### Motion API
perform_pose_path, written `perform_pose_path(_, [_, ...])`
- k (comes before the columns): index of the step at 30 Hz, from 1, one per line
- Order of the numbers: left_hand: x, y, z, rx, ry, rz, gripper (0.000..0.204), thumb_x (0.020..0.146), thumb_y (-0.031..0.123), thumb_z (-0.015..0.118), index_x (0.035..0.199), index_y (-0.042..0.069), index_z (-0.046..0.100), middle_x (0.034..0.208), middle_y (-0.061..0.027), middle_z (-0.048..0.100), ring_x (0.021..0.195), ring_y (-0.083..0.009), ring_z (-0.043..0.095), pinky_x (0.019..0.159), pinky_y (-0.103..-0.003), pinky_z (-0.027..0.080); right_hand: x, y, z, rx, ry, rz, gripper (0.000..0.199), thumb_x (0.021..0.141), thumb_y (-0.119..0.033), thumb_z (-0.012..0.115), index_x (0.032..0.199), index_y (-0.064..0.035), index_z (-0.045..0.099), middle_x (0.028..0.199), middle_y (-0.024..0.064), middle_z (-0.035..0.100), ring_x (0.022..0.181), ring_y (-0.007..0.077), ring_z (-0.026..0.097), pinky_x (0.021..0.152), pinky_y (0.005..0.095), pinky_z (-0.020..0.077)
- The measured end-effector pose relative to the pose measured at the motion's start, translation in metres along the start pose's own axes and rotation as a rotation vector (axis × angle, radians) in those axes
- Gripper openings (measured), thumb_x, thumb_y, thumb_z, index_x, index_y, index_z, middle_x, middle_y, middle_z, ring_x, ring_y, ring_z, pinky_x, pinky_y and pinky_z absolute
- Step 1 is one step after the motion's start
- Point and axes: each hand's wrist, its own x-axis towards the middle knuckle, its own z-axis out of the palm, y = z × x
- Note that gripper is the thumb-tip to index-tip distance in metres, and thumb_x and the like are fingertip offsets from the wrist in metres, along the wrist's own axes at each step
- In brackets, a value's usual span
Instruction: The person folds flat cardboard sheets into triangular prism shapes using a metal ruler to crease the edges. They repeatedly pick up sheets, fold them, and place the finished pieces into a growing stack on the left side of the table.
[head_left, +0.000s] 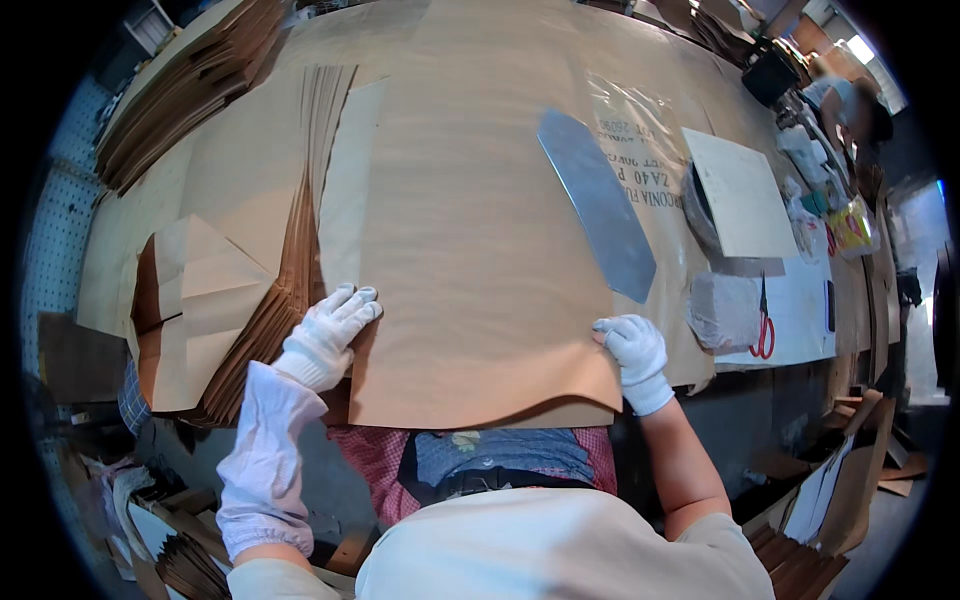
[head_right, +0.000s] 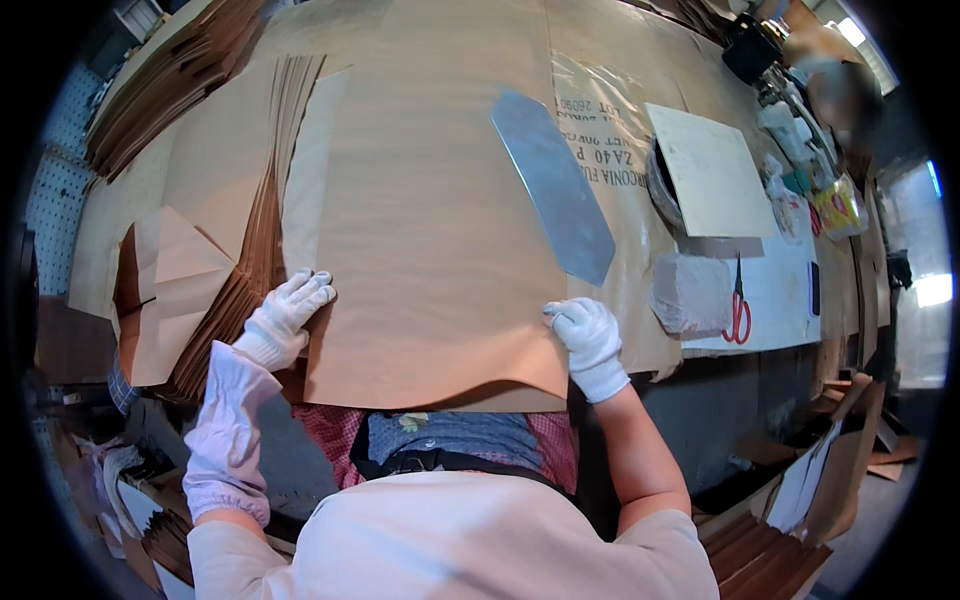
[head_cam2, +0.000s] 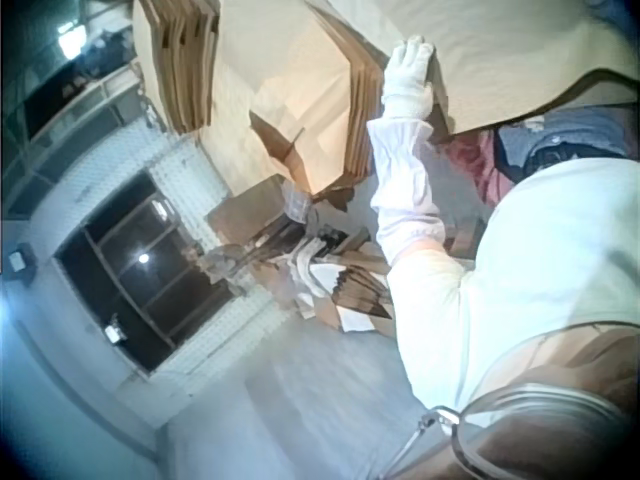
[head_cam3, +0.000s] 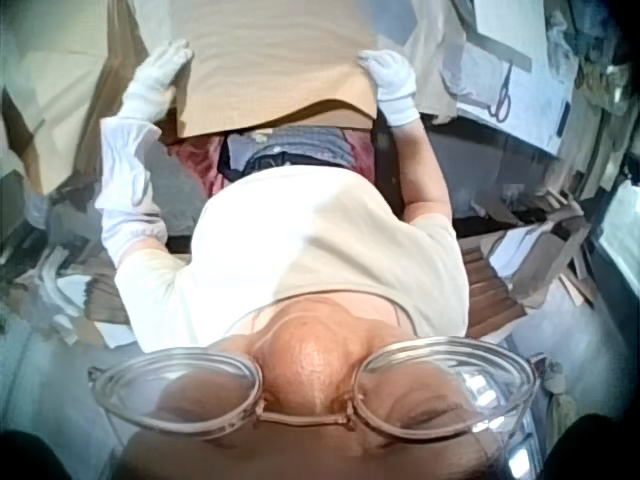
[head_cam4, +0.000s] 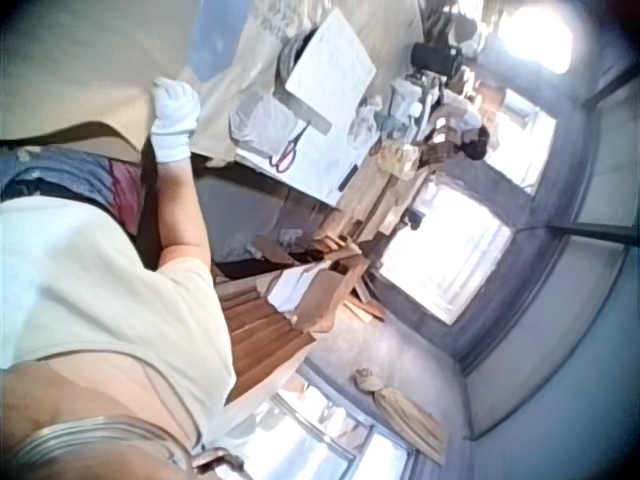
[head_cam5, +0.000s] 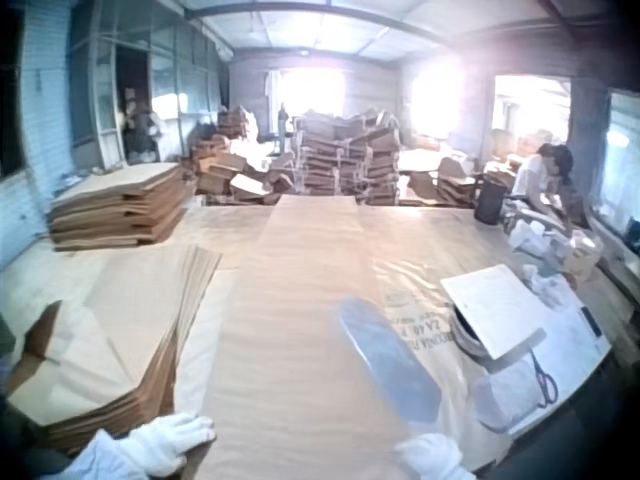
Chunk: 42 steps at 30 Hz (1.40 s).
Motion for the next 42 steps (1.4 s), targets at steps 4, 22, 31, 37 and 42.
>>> perform_pose_path(4, [-0.011,-0.012,-0.009,-0.76,-0.077,-0.685,0.015,0.083,-0.005,0.067,0.093,0.003,0.075,0.105,-0.0118,0.074,0.102,-0.0327,0.069,0.088,-0.042,0.055,0.052,-0.011,-0.032,0.294,-0.352,0.557,0.018,0.083,-0.019,0.078,0.092,-0.0046,0.075,0.081,0.0071,0.072,0.073,0.0285,0.07,0.065,0.0376,0.0535])
perform_pose_path(22, [0.047,0.019,0.052,0.221,0.091,-1.022,0.037,0.1,0.04,0.054,0.089,0.012,0.075,0.086,-0.0124,0.075,0.083,-0.0343,0.073,0.076,-0.049,0.057,0.027,-0.015,0.027,-0.21,-0.05,0.631,0.024,0.087,-0.02,0.074,0.1,-0.0036,0.063,0.094,0.0184,0.066,0.081,0.0419,0.066,0.071,0.051,0.0509])
perform_pose_path(31, [0.048,0.018,0.05,0.238,0.078,-1.021,0.036,0.1,0.039,0.052,0.095,0.012,0.075,0.09,-0.0139,0.075,0.086,-0.0351,0.073,0.076,-0.049,0.057,0.039,-0.014,0.023,-0.232,0.042,0.446,0.062,0.082,-0.012,0.075,0.14,-0.0006,0.056,0.136,0.0206,0.059,0.12,0.0413,0.06,0.102,0.0488,0.0479])
perform_pose_path(37, [0.051,0.024,0.041,0.203,0.045,-1.018,0.034,0.099,0.039,0.056,0.098,0.011,0.075,0.09,-0.0159,0.076,0.088,-0.0364,0.074,0.079,-0.048,0.058,0.085,-0.036,0.037,-0.135,-0.205,0.074,0.073,0.08,-0.037,0.077,0.141,-0.0013,0.058,0.154,0.0255,0.044,0.141,0.0431,0.042,0.116,0.0535,0.0358])
perform_pose_path(42, [0.082,0.023,0.009,0.487,-0.217,-0.8,0.055,0.079,0.03,0.078,0.13,0.013,0.065,0.14,-0.0115,0.06,0.129,-0.0318,0.058,0.103,-0.049,0.05,0.094,-0.034,0.037,-0.095,-0.238,0.122,0.076,0.074,-0.039,0.081,0.137,-0.0015,0.06,0.15,0.0244,0.046,0.14,0.0436,0.042,0.118,0.0539,0.0338])
